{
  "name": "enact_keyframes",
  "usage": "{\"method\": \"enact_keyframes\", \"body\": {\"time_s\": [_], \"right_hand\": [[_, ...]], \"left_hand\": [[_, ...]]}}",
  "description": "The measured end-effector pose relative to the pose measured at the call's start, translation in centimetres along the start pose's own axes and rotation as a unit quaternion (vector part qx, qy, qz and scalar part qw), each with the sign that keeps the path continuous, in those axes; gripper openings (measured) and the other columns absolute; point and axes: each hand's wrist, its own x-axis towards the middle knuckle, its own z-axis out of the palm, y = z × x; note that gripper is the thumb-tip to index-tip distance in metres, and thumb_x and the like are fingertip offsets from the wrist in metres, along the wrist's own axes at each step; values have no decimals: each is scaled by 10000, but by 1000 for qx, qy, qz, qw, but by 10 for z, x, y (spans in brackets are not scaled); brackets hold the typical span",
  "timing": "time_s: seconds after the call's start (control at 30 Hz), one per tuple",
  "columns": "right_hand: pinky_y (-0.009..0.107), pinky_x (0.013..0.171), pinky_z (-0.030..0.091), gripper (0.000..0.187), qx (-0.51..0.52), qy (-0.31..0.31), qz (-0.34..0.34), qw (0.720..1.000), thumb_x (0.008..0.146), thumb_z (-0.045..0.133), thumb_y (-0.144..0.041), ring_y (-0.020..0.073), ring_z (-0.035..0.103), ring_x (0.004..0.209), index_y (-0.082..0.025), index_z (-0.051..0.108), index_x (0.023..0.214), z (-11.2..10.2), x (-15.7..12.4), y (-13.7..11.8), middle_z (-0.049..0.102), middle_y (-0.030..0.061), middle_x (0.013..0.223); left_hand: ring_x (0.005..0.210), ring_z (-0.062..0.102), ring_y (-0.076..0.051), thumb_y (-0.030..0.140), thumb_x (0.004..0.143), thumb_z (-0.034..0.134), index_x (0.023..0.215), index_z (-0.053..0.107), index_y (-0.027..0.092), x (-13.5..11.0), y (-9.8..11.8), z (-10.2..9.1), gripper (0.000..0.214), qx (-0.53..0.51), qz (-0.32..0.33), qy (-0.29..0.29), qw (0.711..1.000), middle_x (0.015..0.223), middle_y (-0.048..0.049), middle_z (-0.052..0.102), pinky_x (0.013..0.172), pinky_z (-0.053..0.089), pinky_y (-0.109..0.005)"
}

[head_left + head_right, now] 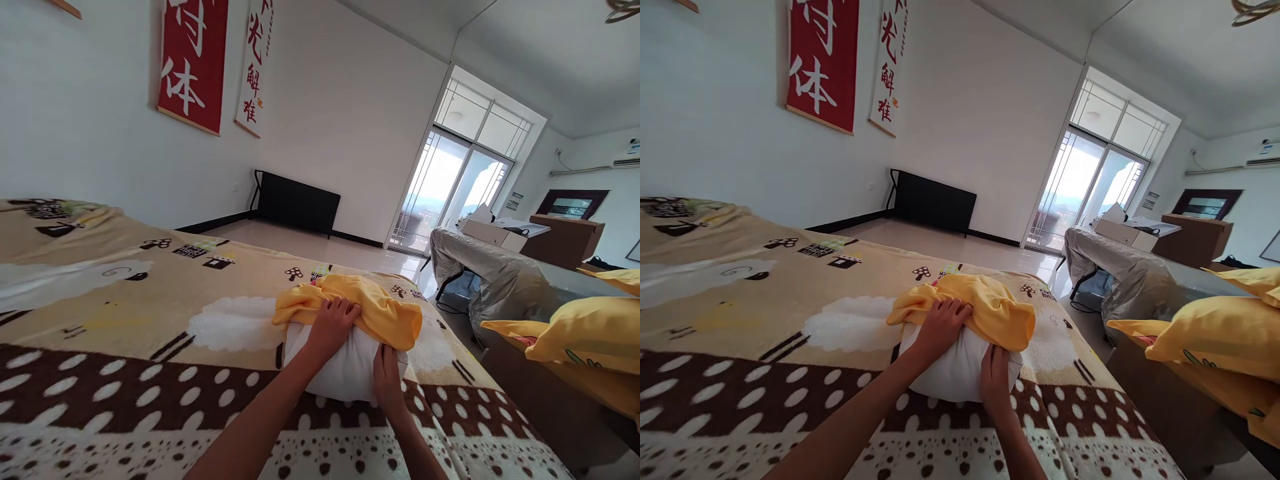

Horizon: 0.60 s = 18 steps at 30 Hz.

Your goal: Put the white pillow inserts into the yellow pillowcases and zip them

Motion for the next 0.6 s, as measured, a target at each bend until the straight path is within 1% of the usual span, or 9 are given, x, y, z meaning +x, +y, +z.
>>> {"method": "enact_keyframes", "body": {"time_s": [0.03, 0.1, 0.13, 0.2, 0.27, 0.37, 0.43, 0.5, 0.6], "right_hand": [[471, 958, 405, 483, -14, -11, -8, 1000, 949, 315, -298, 289, 420, 1241, -81, 382, 1376, -7, -12, -9, 438, 224, 1328], [492, 1021, 335, 580, -56, -58, -44, 996, 910, 389, -297, 314, 239, 1358, -102, 276, 1444, -19, -32, -30, 245, 191, 1470], [497, 1038, 308, 618, -84, -87, -64, 991, 889, 426, -308, 320, 185, 1377, -134, 259, 1457, -21, -39, -41, 183, 153, 1501], [503, 1046, 282, 679, -131, -122, -84, 980, 857, 470, -372, 339, 159, 1381, -154, 257, 1463, -17, -42, -58, 150, 125, 1514], [519, 1044, 261, 737, -156, -123, -73, 977, 833, 490, -471, 364, 175, 1370, -122, 289, 1451, -6, -31, -68, 186, 152, 1500], [540, 1053, 210, 740, -173, -90, -55, 979, 821, 486, -539, 379, 195, 1355, -81, 394, 1395, 10, -4, -73, 288, 195, 1452], [546, 1057, 182, 647, -180, -53, -51, 981, 844, 485, -472, 378, 230, 1333, -79, 452, 1356, 13, 15, -77, 351, 202, 1415], [552, 1047, 179, 529, -187, -20, -53, 981, 863, 476, -359, 375, 280, 1294, -89, 497, 1319, 8, 30, -80, 404, 202, 1372], [560, 1023, 200, 402, -188, 22, -66, 980, 879, 438, -237, 349, 353, 1221, -112, 557, 1242, -6, 49, -85, 496, 188, 1260]], "left_hand": [[888, 496, -237, 184, 904, 404, 1009, 576, 184, 0, -1, 1, 202, -6, 1, 4, 1000, 935, -77, 564, 762, 350, -389], [877, 498, -233, 173, 898, 417, 1026, 574, 178, 2, -1, 0, 203, -17, -1, 13, 1000, 921, -73, 570, 762, 360, -385], [873, 500, -230, 167, 894, 424, 1024, 576, 178, 3, 0, -1, 200, -24, -2, 18, 1000, 914, -70, 572, 763, 365, -381], [853, 501, -220, 157, 883, 446, 1010, 581, 176, 5, 4, -6, 185, -36, -3, 26, 999, 895, -64, 574, 758, 378, -365], [829, 498, -206, 143, 868, 468, 1005, 584, 170, 6, 8, -15, 181, -46, -6, 35, 998, 878, -61, 571, 747, 390, -345], [799, 488, -193, 136, 856, 479, 983, 589, 165, 8, 13, -32, 170, -50, -3, 52, 997, 855, -60, 560, 723, 399, -322], [805, 481, -199, 184, 864, 483, 983, 591, 174, 11, 16, -45, 160, -47, 18, 65, 997, 859, -62, 560, 723, 396, -329], [814, 472, -208, 254, 877, 480, 993, 591, 184, 15, 21, -58, 174, -41, 46, 81, 995, 867, -68, 563, 725, 385, -345], [778, 451, -205, 272, 890, 455, 967, 593, 180, 23, 31, -78, 183, -24, 91, 147, 985, 834, -72, 558, 702, 357, -356]]}}
